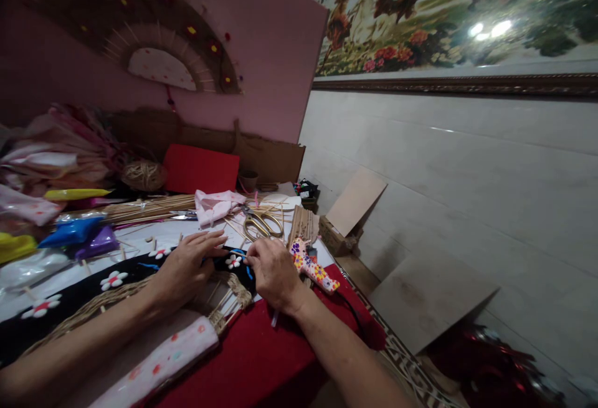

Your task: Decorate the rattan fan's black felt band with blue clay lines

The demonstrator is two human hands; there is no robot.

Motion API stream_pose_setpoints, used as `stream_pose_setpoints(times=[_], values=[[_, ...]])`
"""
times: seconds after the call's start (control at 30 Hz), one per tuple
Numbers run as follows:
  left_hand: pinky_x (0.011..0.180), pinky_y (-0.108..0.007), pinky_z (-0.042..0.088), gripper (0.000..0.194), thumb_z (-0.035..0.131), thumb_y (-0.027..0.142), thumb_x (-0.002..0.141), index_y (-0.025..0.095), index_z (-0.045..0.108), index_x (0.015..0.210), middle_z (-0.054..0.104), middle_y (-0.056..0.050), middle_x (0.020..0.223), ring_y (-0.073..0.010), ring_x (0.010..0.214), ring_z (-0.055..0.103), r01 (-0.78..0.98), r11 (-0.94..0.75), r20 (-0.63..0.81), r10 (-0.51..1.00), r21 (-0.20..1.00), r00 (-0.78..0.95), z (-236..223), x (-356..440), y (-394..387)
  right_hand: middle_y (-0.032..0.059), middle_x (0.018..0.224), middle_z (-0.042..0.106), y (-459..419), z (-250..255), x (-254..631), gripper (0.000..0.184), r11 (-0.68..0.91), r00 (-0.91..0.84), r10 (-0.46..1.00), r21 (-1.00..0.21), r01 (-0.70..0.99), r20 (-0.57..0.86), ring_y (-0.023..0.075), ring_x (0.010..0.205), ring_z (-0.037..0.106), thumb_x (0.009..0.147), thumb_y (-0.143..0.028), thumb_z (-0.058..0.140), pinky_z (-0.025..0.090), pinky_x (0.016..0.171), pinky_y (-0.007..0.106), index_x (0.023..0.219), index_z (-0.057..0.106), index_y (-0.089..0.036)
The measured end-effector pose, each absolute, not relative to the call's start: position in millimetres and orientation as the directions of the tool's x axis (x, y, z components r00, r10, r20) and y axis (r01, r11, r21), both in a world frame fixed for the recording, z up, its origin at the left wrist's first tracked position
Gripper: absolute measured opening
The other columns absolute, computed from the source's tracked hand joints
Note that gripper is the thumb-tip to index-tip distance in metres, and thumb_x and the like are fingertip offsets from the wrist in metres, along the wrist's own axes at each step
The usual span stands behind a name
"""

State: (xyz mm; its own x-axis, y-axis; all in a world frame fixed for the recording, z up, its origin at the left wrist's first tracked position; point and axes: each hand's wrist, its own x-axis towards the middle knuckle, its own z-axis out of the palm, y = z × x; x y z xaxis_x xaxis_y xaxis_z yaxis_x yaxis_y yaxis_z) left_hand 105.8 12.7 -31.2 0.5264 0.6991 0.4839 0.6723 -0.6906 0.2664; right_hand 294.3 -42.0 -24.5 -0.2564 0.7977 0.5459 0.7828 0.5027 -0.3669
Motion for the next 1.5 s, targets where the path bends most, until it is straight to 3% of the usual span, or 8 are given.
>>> stream_pose_setpoints(times=[0.43,0.8,1.03,1.27,1.5], values=[[0.102,-0.041,0.040,0.050,0.039,0.001,0.065,0.015,0.061,0.108,0.065,-0.009,0.117,-0.0190,0.118,0.052,0.685,-0.693,0.480,0.691,0.225,0.541,-32,107,10,0.0053,0.082,0.059,-42,-25,294,0.011,0.513,-0.281,0.797,-0.355,0.782,0.534,0.0199,0.079,0.051,0.089,-0.017,0.045,0.038,0.073,0.033,0.080,0.050,-0.019],[0.101,-0.044,0.040,0.049,0.039,0.001,0.068,0.014,0.060,0.110,0.064,-0.010,0.118,-0.0208,0.116,0.054,0.671,-0.702,0.487,0.685,0.241,0.542,-32,104,10,0.0066,0.084,0.060,-48,-25,296,0.014,0.545,-0.150,0.723,-0.425,0.722,0.674,0.0199,0.082,0.052,0.091,-0.020,0.041,0.039,0.075,0.033,0.080,0.051,-0.019],[0.099,-0.045,0.041,0.049,0.040,0.001,0.068,0.016,0.061,0.110,0.062,-0.009,0.122,-0.0222,0.116,0.053,0.699,-0.676,0.484,0.704,0.233,0.519,-35,104,11,0.0047,0.075,0.061,-54,-24,296,0.013,0.526,-0.175,0.744,-0.403,0.749,0.645,0.0197,0.076,0.050,0.089,-0.018,0.041,0.036,0.072,0.033,0.078,0.049,-0.018],[0.099,-0.043,0.042,0.047,0.041,0.001,0.069,0.015,0.063,0.108,0.062,-0.010,0.120,-0.0234,0.115,0.052,0.678,-0.670,0.508,0.715,0.303,0.480,-33,104,8,0.0038,0.075,0.061,-52,-26,295,0.013,0.537,-0.213,0.739,-0.367,0.759,0.639,0.0190,0.075,0.050,0.088,-0.018,0.043,0.036,0.072,0.032,0.077,0.049,-0.018],[0.100,-0.043,0.040,0.048,0.040,0.003,0.074,0.017,0.058,0.115,0.055,-0.011,0.128,-0.0233,0.119,0.048,0.654,-0.692,0.496,0.701,0.304,0.512,-37,105,10,0.0030,0.077,0.062,-51,-24,298,0.013,0.490,-0.082,0.752,-0.472,0.732,0.654,0.0183,0.077,0.054,0.090,-0.019,0.042,0.038,0.074,0.031,0.080,0.051,-0.019]])
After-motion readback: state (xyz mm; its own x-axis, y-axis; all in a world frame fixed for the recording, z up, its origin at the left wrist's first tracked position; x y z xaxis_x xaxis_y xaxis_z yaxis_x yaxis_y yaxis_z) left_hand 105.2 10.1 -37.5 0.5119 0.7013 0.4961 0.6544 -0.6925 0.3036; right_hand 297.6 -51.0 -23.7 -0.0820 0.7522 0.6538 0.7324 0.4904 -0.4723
